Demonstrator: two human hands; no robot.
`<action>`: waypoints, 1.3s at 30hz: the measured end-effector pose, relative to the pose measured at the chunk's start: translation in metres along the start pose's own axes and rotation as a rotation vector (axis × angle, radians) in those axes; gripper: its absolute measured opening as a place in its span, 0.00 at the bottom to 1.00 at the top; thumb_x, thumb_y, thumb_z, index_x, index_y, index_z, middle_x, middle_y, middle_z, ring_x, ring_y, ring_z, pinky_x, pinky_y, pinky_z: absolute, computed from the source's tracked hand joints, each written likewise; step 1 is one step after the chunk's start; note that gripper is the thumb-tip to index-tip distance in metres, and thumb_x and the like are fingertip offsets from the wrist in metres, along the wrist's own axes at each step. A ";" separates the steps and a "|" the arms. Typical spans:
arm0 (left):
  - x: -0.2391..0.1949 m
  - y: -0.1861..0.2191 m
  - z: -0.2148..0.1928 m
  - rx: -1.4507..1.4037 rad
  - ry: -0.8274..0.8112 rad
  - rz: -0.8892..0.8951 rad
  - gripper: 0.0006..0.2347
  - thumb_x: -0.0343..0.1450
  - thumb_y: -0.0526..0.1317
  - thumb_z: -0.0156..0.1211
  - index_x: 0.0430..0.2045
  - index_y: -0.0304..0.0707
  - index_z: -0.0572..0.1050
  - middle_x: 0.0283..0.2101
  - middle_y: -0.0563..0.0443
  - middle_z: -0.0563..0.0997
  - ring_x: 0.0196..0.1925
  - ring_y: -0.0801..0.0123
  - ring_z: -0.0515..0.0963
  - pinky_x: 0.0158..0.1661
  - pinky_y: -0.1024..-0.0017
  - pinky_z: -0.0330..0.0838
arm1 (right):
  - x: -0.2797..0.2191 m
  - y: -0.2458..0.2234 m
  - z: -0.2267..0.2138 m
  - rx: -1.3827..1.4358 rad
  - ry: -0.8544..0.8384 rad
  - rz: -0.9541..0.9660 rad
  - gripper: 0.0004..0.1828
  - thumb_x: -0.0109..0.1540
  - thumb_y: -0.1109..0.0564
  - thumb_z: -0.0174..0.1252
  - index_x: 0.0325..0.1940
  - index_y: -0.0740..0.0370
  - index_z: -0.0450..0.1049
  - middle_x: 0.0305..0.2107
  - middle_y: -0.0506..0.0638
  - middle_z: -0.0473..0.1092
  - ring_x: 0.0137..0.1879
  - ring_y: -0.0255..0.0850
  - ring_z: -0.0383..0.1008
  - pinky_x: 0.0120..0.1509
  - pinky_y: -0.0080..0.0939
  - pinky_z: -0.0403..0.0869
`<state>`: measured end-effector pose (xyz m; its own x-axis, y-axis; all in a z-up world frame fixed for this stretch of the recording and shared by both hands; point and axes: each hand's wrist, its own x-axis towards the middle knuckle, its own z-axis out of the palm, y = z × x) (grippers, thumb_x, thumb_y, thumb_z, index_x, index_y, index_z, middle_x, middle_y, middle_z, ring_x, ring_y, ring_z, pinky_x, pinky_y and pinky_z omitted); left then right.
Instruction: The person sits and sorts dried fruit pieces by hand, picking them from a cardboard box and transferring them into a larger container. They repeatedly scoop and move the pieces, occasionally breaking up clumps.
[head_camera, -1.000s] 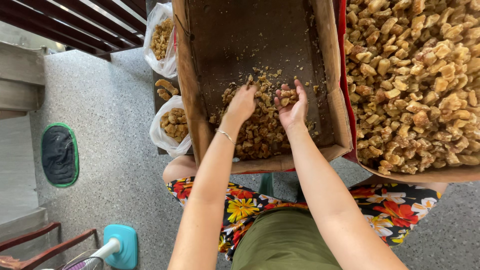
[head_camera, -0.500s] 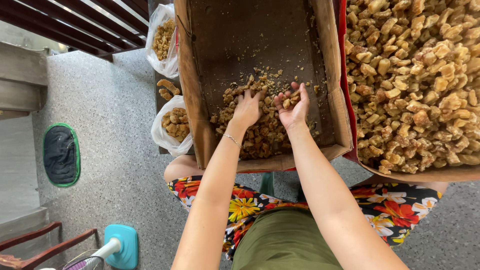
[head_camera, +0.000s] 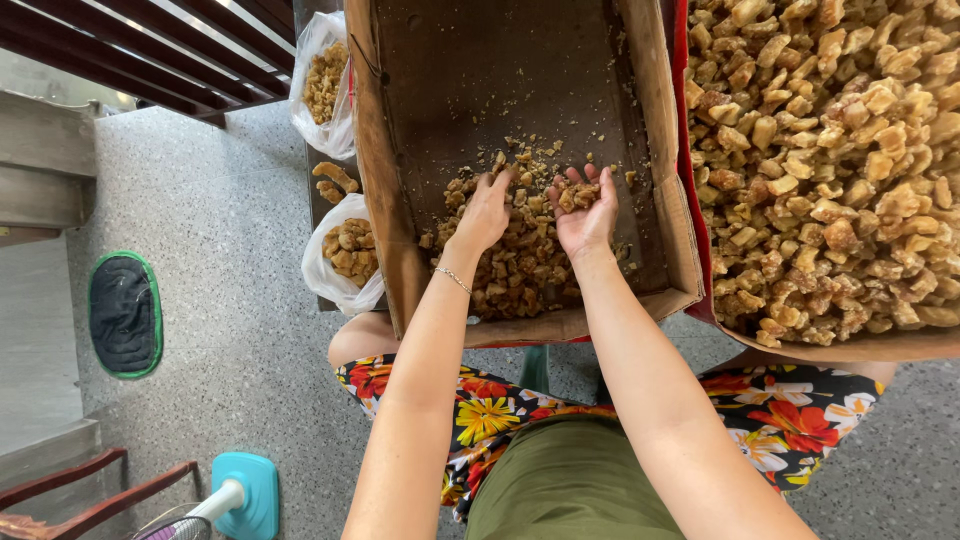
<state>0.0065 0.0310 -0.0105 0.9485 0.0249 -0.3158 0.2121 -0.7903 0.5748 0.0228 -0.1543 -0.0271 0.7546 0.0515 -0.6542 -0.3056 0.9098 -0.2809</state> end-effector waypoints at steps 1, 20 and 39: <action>0.002 0.003 0.000 -0.002 -0.027 -0.015 0.28 0.66 0.25 0.55 0.63 0.43 0.63 0.65 0.29 0.57 0.61 0.34 0.69 0.58 0.52 0.69 | 0.002 0.000 -0.001 0.035 -0.001 0.002 0.18 0.66 0.41 0.55 0.50 0.56 0.70 0.45 0.54 0.72 0.52 0.49 0.74 0.56 0.51 0.79; -0.027 0.051 -0.075 -0.267 -0.039 0.055 0.19 0.67 0.38 0.70 0.53 0.44 0.77 0.53 0.43 0.77 0.57 0.57 0.79 0.59 0.61 0.75 | -0.026 -0.001 0.029 0.068 -0.044 0.200 0.22 0.69 0.39 0.44 0.51 0.55 0.74 0.49 0.56 0.74 0.52 0.51 0.78 0.59 0.56 0.79; -0.068 0.088 -0.076 -0.430 0.235 0.188 0.11 0.77 0.33 0.53 0.53 0.40 0.77 0.57 0.44 0.80 0.54 0.63 0.81 0.53 0.68 0.79 | -0.027 0.000 0.022 0.080 -0.338 0.363 0.20 0.67 0.38 0.51 0.50 0.52 0.74 0.46 0.54 0.74 0.51 0.47 0.78 0.47 0.42 0.84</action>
<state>-0.0217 0.0068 0.1191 0.9962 0.0820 -0.0279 0.0636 -0.4729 0.8788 0.0147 -0.1463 0.0059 0.7576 0.4890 -0.4323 -0.5477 0.8365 -0.0138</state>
